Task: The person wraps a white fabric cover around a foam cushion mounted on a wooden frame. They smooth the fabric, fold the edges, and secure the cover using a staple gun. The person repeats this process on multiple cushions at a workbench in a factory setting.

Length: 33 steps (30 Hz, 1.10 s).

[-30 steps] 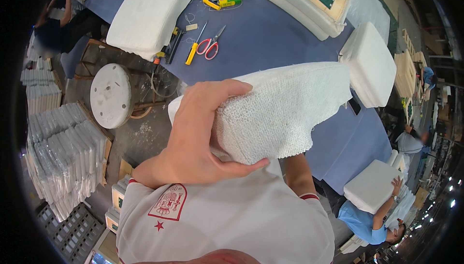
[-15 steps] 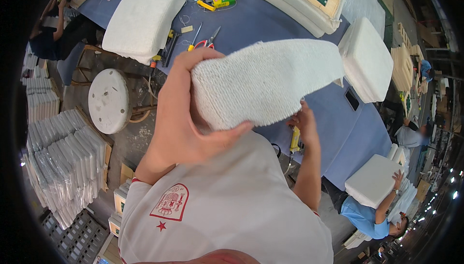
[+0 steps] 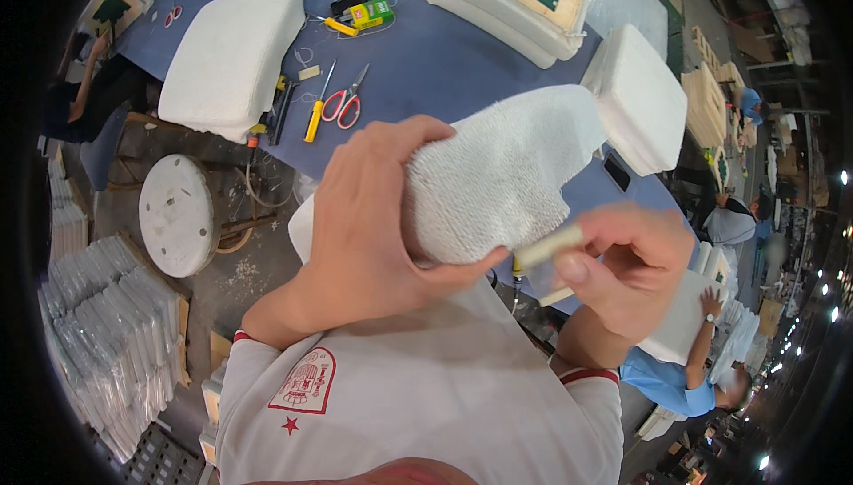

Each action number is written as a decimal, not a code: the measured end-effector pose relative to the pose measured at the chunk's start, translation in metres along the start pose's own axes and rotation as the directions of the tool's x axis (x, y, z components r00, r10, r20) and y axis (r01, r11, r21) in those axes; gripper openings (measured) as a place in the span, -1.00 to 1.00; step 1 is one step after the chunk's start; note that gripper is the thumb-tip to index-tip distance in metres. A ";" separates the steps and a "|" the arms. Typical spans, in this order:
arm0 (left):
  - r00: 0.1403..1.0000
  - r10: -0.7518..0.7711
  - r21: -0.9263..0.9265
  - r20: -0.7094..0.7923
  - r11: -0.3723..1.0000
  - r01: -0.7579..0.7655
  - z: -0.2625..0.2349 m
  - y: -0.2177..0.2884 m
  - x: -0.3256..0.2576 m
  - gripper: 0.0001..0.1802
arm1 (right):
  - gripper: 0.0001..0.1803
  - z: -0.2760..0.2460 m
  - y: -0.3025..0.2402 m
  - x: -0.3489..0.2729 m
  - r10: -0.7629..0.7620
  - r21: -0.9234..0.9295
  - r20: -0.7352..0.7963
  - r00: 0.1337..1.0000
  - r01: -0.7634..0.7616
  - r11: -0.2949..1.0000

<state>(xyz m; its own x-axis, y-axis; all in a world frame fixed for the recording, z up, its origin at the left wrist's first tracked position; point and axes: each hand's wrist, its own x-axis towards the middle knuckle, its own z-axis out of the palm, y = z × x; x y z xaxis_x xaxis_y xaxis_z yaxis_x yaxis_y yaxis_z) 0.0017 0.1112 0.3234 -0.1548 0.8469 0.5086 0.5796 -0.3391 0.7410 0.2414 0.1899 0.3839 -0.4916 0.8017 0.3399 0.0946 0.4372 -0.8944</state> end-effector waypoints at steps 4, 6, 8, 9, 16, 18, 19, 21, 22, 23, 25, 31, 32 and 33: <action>1.000 0.025 -0.022 0.017 0.999 -0.025 0.010 0.009 -0.002 0.03 | -0.72 0.028 -0.016 0.016 0.124 -0.073 -0.014 0.992 -0.125 0.990; 0.999 0.031 -0.027 0.016 0.999 -0.030 0.012 0.010 -0.003 0.02 | -0.71 0.034 -0.013 0.023 0.154 -0.065 0.048 0.987 -0.151 0.986; 0.999 0.045 -0.041 0.019 0.998 -0.044 0.014 0.010 -0.002 0.01 | -0.70 0.033 -0.013 0.026 0.188 -0.067 0.095 0.978 -0.182 0.981; 0.999 0.046 -0.045 0.023 0.998 -0.045 0.015 0.009 -0.002 0.01 | -0.70 0.031 -0.011 0.027 0.182 -0.055 0.104 0.978 -0.177 0.983; 0.997 0.049 -0.035 0.061 0.998 -0.047 0.013 0.011 -0.005 0.02 | -0.67 0.029 -0.004 0.027 0.161 0.046 0.146 0.976 -0.170 0.984; 0.996 0.054 -0.027 0.069 0.998 -0.053 0.013 0.012 -0.004 0.02 | -0.66 0.028 -0.002 0.026 0.154 0.046 0.149 0.977 -0.163 0.986; 0.996 0.058 -0.022 0.062 0.998 -0.057 0.014 0.012 -0.005 0.02 | -0.66 0.028 -0.002 0.026 0.152 0.040 0.148 0.977 -0.160 0.986; 0.997 0.056 -0.011 0.058 0.998 -0.056 0.015 0.012 -0.005 0.01 | -0.65 0.029 0.000 0.025 0.155 0.043 0.145 0.977 -0.162 0.986; 0.997 0.050 -0.005 0.059 0.999 -0.050 0.016 0.011 -0.005 0.00 | -0.65 0.029 0.000 0.024 0.158 0.052 0.145 0.977 -0.167 0.985; 0.997 0.044 0.002 0.059 0.999 -0.044 0.016 0.011 -0.006 -0.01 | -0.65 0.030 0.000 0.024 0.162 0.062 0.146 0.976 -0.172 0.983; 0.997 0.034 0.004 0.068 0.999 -0.035 0.015 0.012 -0.005 -0.02 | -0.64 0.030 0.001 0.024 0.152 0.049 0.147 0.977 -0.161 0.986; 0.998 0.026 0.040 0.065 0.999 -0.029 0.011 0.015 0.000 -0.06 | -0.61 0.033 0.001 0.030 0.134 -0.046 0.137 0.981 -0.129 0.991; 0.997 0.036 0.055 0.063 0.998 -0.040 0.010 0.015 0.001 -0.06 | -0.61 0.033 0.002 0.031 0.115 -0.079 0.136 0.984 -0.105 0.991; 0.997 0.031 0.058 0.071 0.998 -0.035 0.010 0.016 0.000 -0.06 | -0.60 0.034 0.004 0.032 0.107 -0.063 0.131 0.986 -0.100 0.993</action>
<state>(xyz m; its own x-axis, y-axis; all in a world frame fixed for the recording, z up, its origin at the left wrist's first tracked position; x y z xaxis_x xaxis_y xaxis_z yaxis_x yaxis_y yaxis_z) 0.0190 0.1102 0.3307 -0.0794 0.8631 0.4987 0.6299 -0.3443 0.6961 0.1970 0.2030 0.3817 -0.5875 0.7839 0.2009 0.1972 0.3795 -0.9039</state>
